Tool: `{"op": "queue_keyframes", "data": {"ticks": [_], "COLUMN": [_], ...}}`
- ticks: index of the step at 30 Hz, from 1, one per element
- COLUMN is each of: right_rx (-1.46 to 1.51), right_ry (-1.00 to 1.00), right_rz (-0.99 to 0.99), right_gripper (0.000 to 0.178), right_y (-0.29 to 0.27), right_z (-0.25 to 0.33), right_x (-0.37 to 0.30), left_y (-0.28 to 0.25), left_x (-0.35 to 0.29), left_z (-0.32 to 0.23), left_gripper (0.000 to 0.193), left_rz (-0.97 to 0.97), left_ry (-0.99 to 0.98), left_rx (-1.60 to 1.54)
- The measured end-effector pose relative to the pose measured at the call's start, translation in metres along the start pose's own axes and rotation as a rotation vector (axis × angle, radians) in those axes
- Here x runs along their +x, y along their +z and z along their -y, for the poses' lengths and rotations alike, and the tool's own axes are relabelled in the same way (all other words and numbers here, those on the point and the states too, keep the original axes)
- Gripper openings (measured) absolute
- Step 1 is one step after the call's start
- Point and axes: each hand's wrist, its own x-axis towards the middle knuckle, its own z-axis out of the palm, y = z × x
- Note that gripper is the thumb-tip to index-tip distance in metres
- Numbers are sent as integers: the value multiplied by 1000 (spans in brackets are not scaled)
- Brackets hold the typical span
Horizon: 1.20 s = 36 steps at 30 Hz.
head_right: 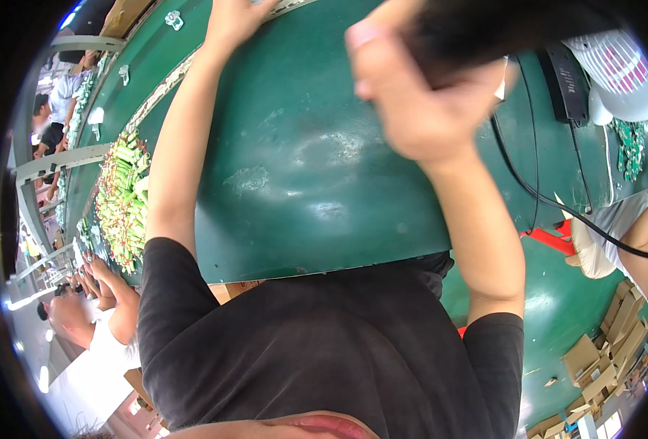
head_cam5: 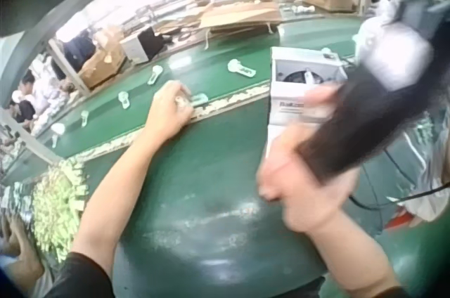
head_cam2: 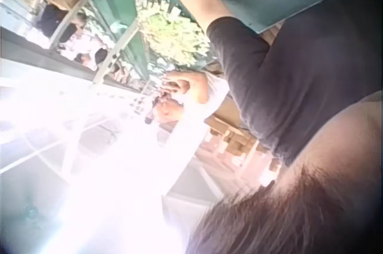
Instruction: Assembling small electronic components onto printed circuit boards using an electric screwdriver.
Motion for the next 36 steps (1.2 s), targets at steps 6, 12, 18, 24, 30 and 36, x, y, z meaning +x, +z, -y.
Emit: {"op": "queue_keyframes", "data": {"ticks": [6,12,18,24,30,36], "right_rx": [-301,-640,-213,-395,-37,39], "right_ry": [-145,-171,134,144,395,363], "right_rz": [73,133,-45,43,193,330], "right_gripper": [12,9,18,17,17,18], "right_y": [-55,-46,-78,-57,-24,-38], "right_z": [38,23,55,41,33,6], "right_x": [37,48,59,53,20,10], "left_y": [-34,-14,-15,-10,-8,-49], "left_x": [-95,-113,-123,-128,-125,-127], "left_z": [-122,-141,-124,-128,-135,-150], "left_gripper": [34,30,15,19,11,36], "left_rz": [518,260,243,282,160,310], "left_ry": [498,543,431,470,404,195], "left_rx": [-461,-360,-481,-504,-429,-448]}}
